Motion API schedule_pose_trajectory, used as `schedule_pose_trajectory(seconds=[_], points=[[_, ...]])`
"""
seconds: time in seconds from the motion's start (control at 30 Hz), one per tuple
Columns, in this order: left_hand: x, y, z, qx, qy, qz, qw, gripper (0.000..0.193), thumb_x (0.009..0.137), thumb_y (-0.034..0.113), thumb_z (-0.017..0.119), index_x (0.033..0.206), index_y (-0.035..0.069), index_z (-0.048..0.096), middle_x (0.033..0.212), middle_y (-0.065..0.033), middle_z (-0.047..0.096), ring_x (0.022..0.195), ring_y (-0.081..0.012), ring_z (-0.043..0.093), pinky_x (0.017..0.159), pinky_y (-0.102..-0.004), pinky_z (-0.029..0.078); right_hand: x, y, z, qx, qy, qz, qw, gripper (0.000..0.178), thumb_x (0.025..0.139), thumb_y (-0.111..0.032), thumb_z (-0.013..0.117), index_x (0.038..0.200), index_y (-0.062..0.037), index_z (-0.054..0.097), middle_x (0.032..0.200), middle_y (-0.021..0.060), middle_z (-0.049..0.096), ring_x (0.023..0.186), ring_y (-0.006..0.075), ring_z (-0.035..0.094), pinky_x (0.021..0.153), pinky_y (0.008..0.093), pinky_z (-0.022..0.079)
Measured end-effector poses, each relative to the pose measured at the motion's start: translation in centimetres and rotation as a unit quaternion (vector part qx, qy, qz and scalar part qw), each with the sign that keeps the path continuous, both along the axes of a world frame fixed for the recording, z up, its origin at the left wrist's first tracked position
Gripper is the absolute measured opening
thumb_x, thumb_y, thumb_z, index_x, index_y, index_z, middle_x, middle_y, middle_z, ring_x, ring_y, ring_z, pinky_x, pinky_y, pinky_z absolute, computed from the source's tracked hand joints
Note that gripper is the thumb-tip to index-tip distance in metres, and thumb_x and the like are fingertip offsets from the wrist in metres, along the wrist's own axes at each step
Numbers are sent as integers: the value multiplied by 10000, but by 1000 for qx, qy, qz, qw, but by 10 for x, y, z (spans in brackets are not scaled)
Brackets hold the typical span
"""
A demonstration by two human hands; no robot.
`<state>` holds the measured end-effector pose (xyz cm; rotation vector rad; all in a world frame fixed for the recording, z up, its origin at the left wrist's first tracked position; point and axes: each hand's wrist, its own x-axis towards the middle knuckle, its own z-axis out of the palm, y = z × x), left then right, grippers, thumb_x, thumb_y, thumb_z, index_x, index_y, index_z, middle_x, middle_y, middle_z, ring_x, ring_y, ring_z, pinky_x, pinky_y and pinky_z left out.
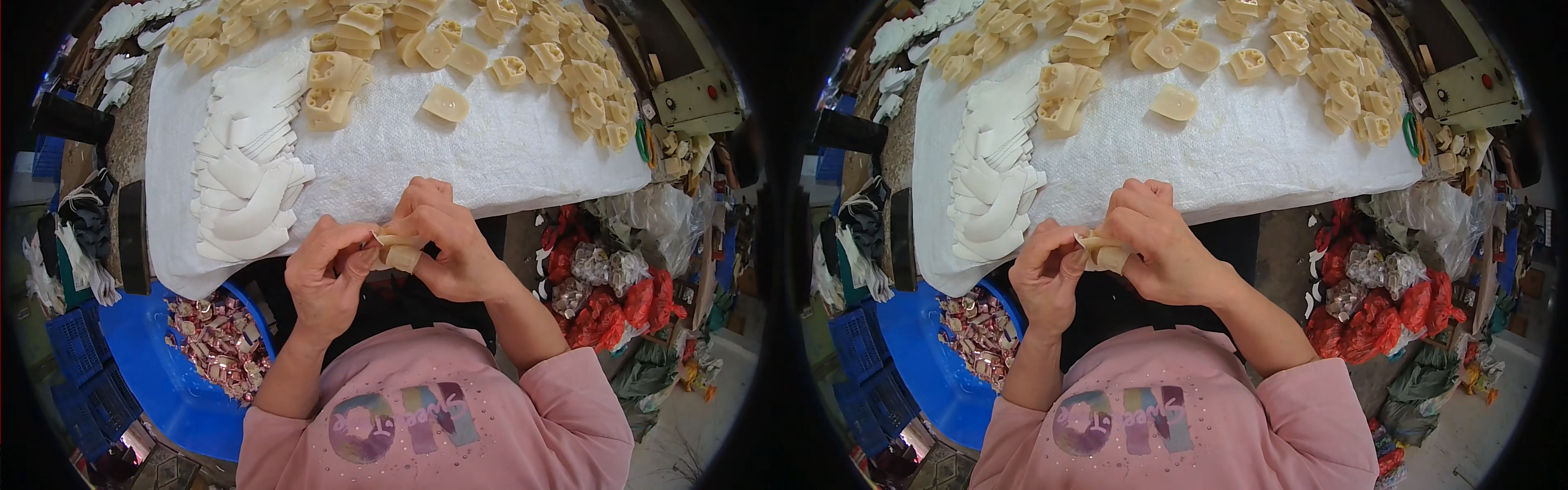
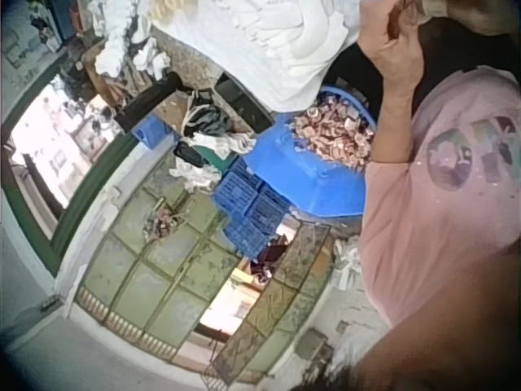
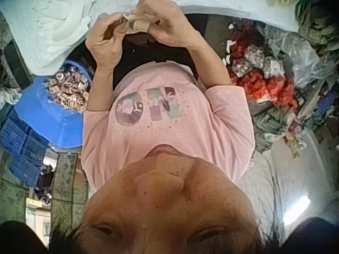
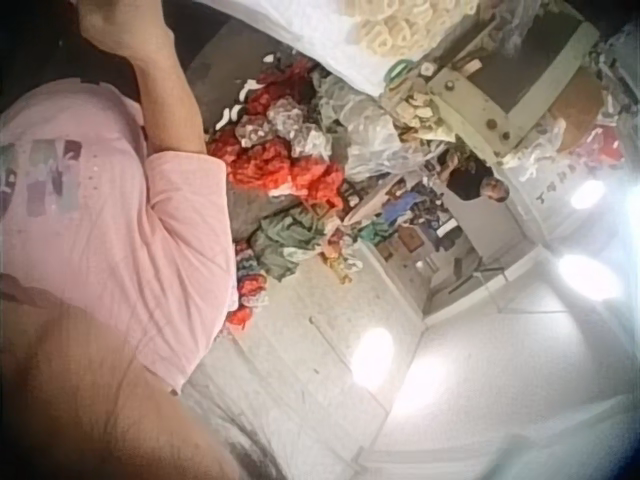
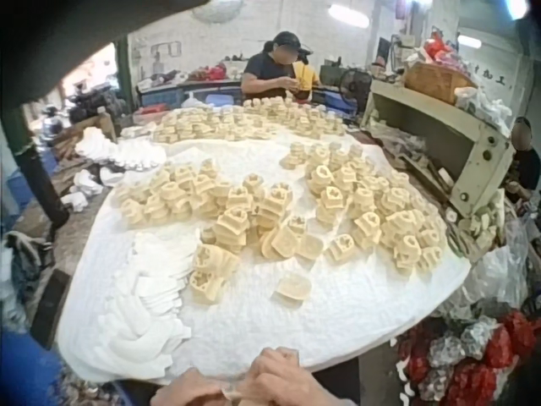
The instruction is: Assembling small plastic and foam shoe components by hand at a factory workstation.
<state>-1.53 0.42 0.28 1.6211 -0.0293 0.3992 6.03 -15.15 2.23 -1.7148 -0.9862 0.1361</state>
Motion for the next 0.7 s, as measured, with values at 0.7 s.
schedule_pose_trajectory(seconds=[0.7], points=[[4, 20, 9, 236, -144, 59, 959, 271, 579, -60, 708, 809, 73, 655, 682, -24, 476, 680, -207, 460, 605, -288, 384, -8, 6, 9, -11, -120, -34, 992, 302, 664, -124, 729, 928, -95, 584, 905, 37, 556, 867, 215, 481, 821, 384, 301]])
